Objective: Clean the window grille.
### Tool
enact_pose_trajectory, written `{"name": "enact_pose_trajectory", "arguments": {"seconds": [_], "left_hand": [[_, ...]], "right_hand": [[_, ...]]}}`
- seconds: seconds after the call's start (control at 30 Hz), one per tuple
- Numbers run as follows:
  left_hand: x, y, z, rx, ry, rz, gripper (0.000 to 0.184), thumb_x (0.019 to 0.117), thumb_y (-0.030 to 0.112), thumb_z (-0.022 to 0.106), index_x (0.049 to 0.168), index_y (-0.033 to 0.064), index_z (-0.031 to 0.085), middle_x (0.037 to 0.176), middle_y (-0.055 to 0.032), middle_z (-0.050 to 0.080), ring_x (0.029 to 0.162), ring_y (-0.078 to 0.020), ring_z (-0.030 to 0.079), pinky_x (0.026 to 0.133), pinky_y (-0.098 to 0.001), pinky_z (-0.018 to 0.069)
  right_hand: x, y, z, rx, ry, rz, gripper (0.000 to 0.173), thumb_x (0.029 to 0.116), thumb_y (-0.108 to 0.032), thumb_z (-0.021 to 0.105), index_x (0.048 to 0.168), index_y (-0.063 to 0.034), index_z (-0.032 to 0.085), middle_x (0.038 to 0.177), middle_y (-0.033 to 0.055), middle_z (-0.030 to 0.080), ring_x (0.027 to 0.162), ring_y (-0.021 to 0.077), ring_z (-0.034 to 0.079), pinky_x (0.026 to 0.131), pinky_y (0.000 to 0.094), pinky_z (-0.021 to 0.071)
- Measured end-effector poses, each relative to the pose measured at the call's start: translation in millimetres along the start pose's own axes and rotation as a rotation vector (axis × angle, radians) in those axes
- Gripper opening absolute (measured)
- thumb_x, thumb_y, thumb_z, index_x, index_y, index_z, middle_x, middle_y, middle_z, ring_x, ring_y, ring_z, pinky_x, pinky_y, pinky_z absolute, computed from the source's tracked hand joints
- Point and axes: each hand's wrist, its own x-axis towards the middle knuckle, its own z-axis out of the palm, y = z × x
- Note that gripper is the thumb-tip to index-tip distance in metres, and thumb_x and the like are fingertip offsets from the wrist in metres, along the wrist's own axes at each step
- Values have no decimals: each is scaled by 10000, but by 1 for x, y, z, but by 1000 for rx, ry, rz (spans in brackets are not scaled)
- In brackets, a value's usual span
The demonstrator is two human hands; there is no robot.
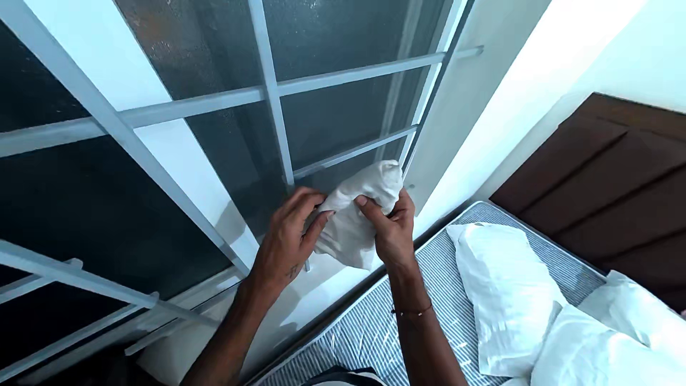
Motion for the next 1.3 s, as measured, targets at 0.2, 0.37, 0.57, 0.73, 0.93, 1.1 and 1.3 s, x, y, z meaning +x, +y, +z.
{"name": "enact_pose_trajectory", "arguments": {"seconds": [0.2, 0.37, 0.57, 0.73, 0.93, 1.1, 1.3], "left_hand": [[16, 15, -15, -5, -41, -54, 298, 1086, 269, 482, 1305, 97, 587, 862, -38, 668, 679, -92, 630, 588, -274, 532], [58, 16, -39, 111, -227, 85, 270, 1074, 276, 510, 1221, 118, 672, 864, -16, 709, 735, -117, 673, 661, -343, 552], [79, 21, -63, 282, -306, 186, 363, 996, 490, 599, 1138, 183, 730, 837, 24, 720, 750, -121, 695, 677, -369, 576], [89, 19, -70, 283, -520, 14, 555, 704, 737, 765, 1042, 299, 726, 745, 141, 670, 685, -12, 651, 618, -314, 566], [117, 24, -84, -115, -411, 13, 218, 945, 379, 716, 1056, 191, 721, 794, 82, 731, 675, -36, 700, 583, -254, 619], [156, 52, -95, 222, -272, 162, 333, 996, 400, 631, 1322, 338, 666, 962, 97, 734, 827, -50, 693, 730, -364, 603], [190, 109, -124, 534, -138, 491, 368, 980, 286, 649, 1347, 318, 670, 894, 52, 732, 694, -125, 677, 580, -372, 553]], "right_hand": [[20, -17, -16, -260, -5, -61, 855, 814, -199, 851, 1506, -186, 350, 1319, 13, 564, 1131, 116, 625, 857, 273, 596], [32, -13, -35, -133, -145, 2, 443, 800, -232, 848, 1167, -131, 621, 1240, 15, 608, 1125, 128, 600, 880, 292, 558], [27, -25, -48, 11, -198, 10, 190, 918, -48, 727, 1059, -83, 606, 975, 55, 677, 811, 121, 672, 665, 248, 583], [68, -50, -39, -80, -168, -106, 228, 959, -79, 687, 1162, -108, 587, 1027, 39, 675, 841, 104, 675, 690, 237, 590], [78, -64, -24, -713, 205, -380, 281, 954, -178, 738, 1197, -120, 608, 997, 14, 679, 720, 111, 657, 538, 254, 559], [69, -67, 38, -885, 563, -828, 72, 934, -199, 646, 991, -157, 658, 1116, 32, 660, 1147, 206, 585, 1015, 413, 454], [102, -51, 77, -750, 456, -818, 385, 1015, -402, 524, 1315, -170, 590, 1425, 113, 532, 1422, 270, 438, 1188, 482, 366]]}}
